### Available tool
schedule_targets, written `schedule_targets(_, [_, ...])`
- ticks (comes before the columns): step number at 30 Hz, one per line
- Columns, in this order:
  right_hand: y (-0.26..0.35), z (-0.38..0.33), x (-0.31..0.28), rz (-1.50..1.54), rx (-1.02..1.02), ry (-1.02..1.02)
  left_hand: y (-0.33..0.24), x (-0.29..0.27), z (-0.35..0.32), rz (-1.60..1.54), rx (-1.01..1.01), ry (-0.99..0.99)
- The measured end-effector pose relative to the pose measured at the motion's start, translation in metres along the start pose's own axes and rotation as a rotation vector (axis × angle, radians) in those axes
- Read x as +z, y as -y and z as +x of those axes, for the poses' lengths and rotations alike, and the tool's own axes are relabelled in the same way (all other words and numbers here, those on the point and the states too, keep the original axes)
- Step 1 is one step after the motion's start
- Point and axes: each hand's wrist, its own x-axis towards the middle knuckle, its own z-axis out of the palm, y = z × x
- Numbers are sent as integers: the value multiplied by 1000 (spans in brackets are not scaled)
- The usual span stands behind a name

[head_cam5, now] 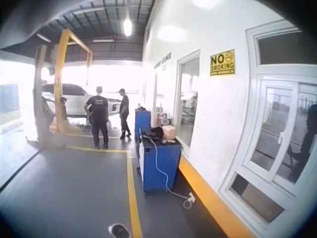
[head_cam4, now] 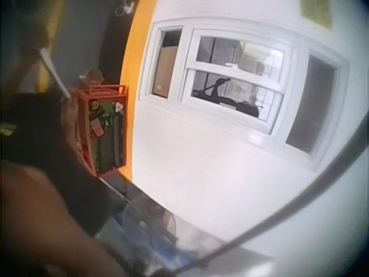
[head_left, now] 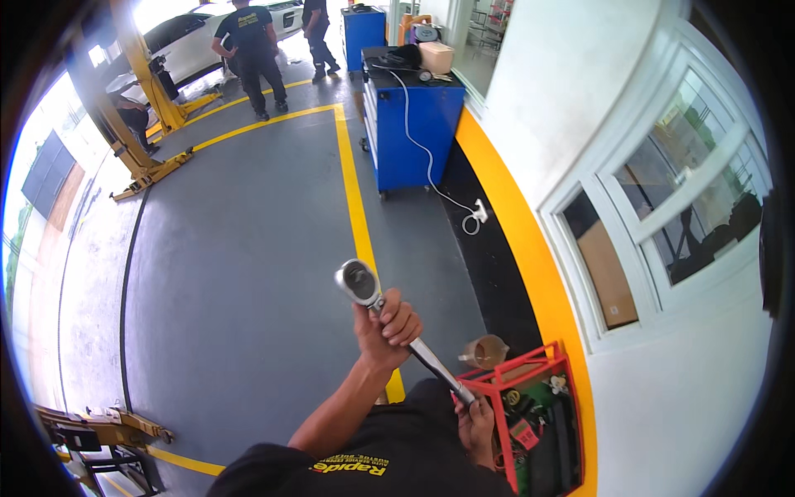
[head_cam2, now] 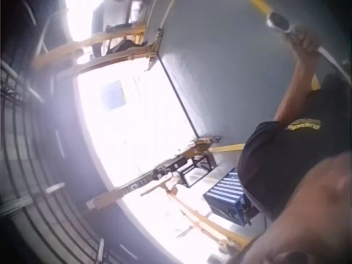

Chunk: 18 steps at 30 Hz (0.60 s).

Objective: The person picks up a long metal shaft and fits a socket onto the end of it while standing in an auto repair shop.

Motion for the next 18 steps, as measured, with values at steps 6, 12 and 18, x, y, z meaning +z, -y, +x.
schedule_targets(6, [-44, 150, 124, 284, 158, 121, -155, -3, 56, 235, 279, 139])
schedule_targets(12, [-126, 335, 252, 96, 249, 270, -313, -36, 139, 418, 519, 195])
schedule_targets(18, [-173, 496, 456, 58, 505, 618, -454, -18, 232, 724, 722, 169])
